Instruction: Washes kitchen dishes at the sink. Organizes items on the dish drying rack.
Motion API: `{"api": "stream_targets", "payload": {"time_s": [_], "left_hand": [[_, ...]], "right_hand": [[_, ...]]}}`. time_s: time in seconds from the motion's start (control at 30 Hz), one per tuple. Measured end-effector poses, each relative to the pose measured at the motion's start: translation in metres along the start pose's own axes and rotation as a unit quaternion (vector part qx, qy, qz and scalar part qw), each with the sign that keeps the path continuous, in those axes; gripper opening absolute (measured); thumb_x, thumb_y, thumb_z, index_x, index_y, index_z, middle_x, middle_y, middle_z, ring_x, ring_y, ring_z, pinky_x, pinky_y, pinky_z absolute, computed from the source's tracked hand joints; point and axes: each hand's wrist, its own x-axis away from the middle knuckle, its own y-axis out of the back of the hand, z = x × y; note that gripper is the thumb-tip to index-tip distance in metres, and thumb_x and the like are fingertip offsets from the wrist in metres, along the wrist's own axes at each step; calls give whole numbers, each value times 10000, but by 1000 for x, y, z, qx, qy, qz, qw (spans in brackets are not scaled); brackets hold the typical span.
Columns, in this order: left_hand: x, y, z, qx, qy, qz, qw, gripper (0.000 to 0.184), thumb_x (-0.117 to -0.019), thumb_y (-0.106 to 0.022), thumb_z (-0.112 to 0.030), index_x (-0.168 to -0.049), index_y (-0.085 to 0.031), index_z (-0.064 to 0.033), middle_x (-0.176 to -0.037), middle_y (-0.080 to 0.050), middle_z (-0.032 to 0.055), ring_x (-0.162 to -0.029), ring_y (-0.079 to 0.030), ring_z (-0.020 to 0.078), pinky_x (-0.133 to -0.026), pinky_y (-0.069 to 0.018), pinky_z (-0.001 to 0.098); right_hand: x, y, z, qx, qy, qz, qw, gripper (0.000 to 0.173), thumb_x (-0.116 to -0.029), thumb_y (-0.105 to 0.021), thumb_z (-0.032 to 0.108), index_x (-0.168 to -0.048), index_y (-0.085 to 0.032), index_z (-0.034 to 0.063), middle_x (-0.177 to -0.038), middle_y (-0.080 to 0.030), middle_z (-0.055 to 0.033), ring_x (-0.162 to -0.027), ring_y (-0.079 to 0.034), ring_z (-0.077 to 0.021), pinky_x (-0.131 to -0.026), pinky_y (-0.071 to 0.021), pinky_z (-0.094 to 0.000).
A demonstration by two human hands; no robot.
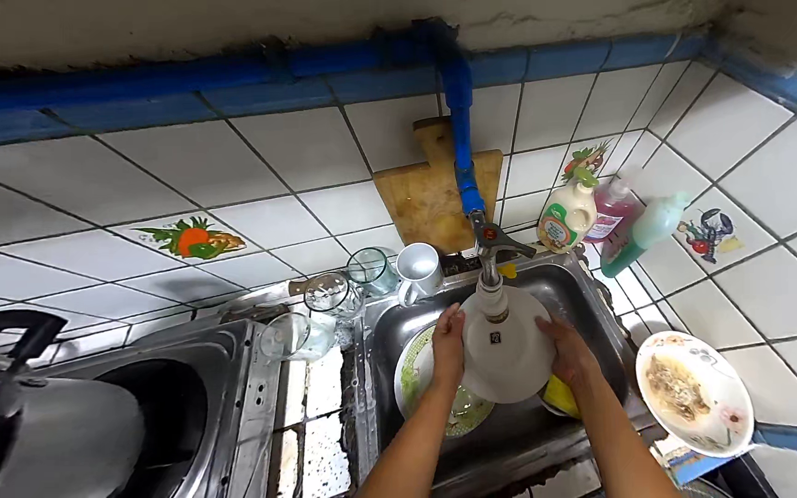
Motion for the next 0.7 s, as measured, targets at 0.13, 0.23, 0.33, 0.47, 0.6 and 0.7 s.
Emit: {"api": "stream_targets", "payload": {"time_s": [0.13, 0.23, 0.33, 0.47, 0.6, 0.7], "left_hand": [[40, -30, 13, -330, -275, 44, 902, 413, -1014, -486, -160, -1330, -622, 70, -1477, -458, 364, -1406, -386, 562, -1179, -262, 667], [72, -55, 20, -432, -396, 133, 799, 480, -982, -560, -196, -1415, -583, 11, -1478, -544, 228, -1380, -469, 509, -1096, -312, 738], [64, -59, 11, -467, -420, 229, 744, 488, -999, -546, -228, -1438, -570, -17, -1527, -521, 144, -1435, -428, 450, -1049, -358, 740], [21, -45, -40, -539, -211, 289, 762, 540, -1041, -503, -408, -1506, -523, -133, -1580, -442, 167, -1497, -343, 385, -1197, -221, 648], [-6, 2, -60, -329, 27, 172, 928, 416, -1027, -603, -192, -1378, -578, 30, -1341, -623, 222, -1234, -611, 301, -1082, -462, 472], [5, 39, -48, -12, 229, 106, 968, 331, -1084, -486, -162, -1373, -521, -4, -1128, -675, 156, -959, -680, 208, -847, -575, 388]], "right_hand": [[1, -8, -21, -32, 49, -41, 997, 321, -1070, -481, 100, -1375, -525, 8, -1026, -699, -100, -841, -700, -135, -744, -600, -323], [0, -9, -31, -56, 49, -66, 995, 315, -1086, -446, 116, -1382, -505, 27, -994, -691, -58, -811, -677, -83, -713, -572, -265], [-2, 3, -33, -83, 21, -67, 994, 360, -1105, -376, 142, -1457, -419, 81, -1008, -674, -43, -806, -668, -66, -692, -562, -249], [-1, 19, -35, -104, -40, -55, 992, 383, -1095, -423, 185, -1467, -434, 96, -1092, -675, -114, -916, -694, -181, -776, -595, -382], [-11, 19, -36, -70, -61, -29, 995, 346, -1089, -441, 193, -1413, -484, 82, -1058, -686, -123, -890, -701, -201, -759, -601, -402], [-24, 5, -44, 38, 47, -53, 997, 272, -1057, -510, 103, -1282, -612, -10, -1013, -701, -105, -841, -681, -128, -747, -579, -309]]}}
